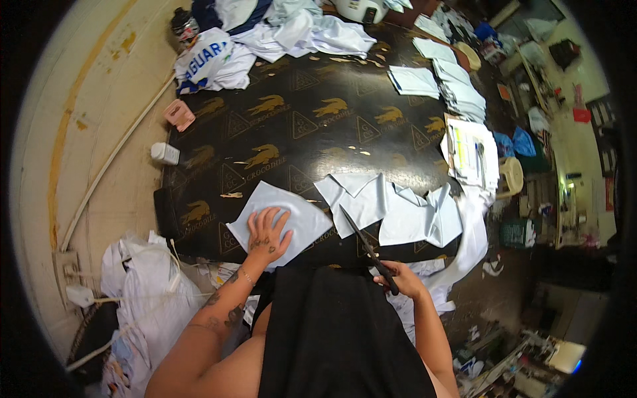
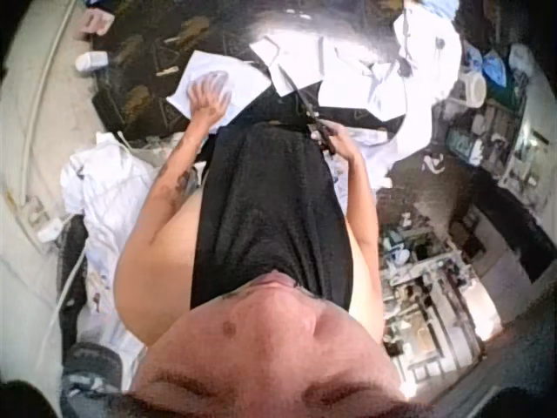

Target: The person unfolds a large white sheet of fabric on a table, smooths it out, and uses shears to cut it into smaller rectangular pieces. The person then folds the cut pieces and places them on a stack.

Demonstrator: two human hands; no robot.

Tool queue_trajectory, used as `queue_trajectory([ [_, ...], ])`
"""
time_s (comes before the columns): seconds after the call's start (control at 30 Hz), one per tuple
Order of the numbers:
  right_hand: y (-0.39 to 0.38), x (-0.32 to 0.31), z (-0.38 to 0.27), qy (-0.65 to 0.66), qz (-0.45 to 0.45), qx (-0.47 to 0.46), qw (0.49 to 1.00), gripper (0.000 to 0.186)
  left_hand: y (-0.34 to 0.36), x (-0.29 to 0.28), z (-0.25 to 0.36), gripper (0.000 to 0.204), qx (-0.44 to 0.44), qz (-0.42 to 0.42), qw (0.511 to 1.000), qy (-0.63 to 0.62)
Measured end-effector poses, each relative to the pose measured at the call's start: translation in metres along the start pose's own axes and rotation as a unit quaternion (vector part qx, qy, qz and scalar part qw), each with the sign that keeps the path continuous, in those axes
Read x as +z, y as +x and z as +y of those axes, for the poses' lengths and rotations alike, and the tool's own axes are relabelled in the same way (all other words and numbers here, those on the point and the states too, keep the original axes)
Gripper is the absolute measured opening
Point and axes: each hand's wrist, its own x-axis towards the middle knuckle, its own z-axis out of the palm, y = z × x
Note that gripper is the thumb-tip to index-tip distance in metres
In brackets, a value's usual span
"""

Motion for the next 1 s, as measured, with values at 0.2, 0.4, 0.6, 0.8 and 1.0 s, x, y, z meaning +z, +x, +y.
queue_trajectory([
  [0.2,0.04,-0.049,0.003,0.023,0.054,-0.014,0.998,0.043,0.084,0.056,0.036,0.054,-0.135,0.097,0.986,0.004],
  [0.4,0.024,-0.113,-0.022,-0.009,-0.078,-0.014,0.997,0.065,0.047,0.011,0.019,0.037,-0.08,0.067,0.994,0.026],
  [0.6,0.049,-0.114,-0.053,-0.148,-0.321,0.1,0.93,0.079,-0.009,-0.001,0.041,0.018,-0.286,0.132,0.949,-0.021],
  [0.8,0.104,-0.06,-0.069,-0.112,-0.385,0.098,0.911,0.06,-0.004,0.019,0.104,0.034,-0.596,0.011,0.622,-0.508],
  [1.0,0.106,-0.054,-0.079,-0.126,-0.38,0.125,0.908,0.07,0.01,0.029,0.119,0.028,-0.631,0.08,0.474,-0.609],
])
